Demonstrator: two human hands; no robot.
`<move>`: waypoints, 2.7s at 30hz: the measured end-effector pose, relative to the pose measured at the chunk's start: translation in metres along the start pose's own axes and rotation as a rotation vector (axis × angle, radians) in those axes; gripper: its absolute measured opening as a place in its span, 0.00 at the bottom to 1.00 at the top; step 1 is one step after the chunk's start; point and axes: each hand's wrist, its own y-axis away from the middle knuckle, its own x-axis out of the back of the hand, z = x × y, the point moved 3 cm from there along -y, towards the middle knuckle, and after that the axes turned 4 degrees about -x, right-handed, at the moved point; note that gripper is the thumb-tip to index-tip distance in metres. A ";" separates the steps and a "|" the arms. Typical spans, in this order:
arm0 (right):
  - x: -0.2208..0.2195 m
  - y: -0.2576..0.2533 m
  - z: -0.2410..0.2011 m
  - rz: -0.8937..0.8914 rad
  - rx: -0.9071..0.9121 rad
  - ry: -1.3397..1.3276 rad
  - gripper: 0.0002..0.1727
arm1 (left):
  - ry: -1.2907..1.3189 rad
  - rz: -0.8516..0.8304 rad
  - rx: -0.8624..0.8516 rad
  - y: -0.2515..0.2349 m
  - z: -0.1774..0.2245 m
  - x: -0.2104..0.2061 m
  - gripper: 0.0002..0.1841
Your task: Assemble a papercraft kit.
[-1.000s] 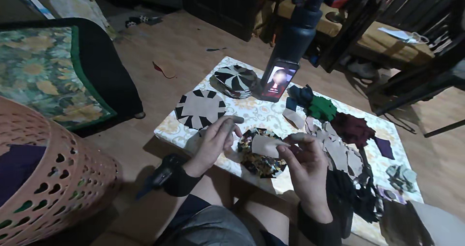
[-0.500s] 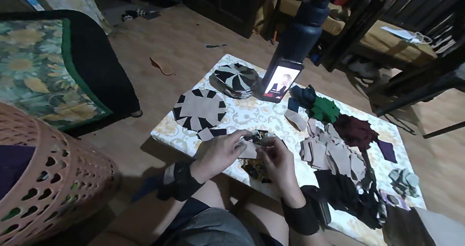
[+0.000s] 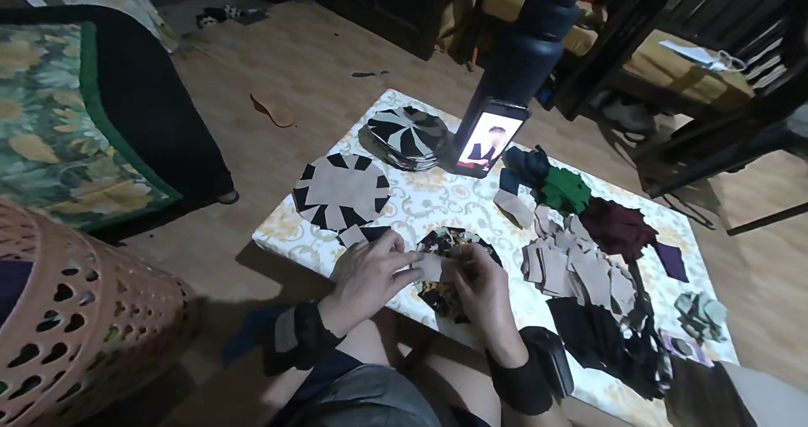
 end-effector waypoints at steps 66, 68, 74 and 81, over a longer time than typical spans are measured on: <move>-0.043 0.034 -0.037 0.015 0.366 0.432 0.24 | -0.211 0.171 0.133 0.056 -0.029 0.045 0.20; -0.045 0.034 -0.038 0.025 0.378 0.428 0.21 | -0.184 0.192 0.120 0.052 -0.024 0.043 0.19; -0.044 0.031 -0.037 0.106 0.426 0.343 0.12 | 0.156 0.432 0.124 0.053 -0.014 0.052 0.15; -0.032 0.031 -0.035 0.134 0.328 -0.040 0.16 | 0.446 0.284 0.227 0.053 -0.010 0.040 0.17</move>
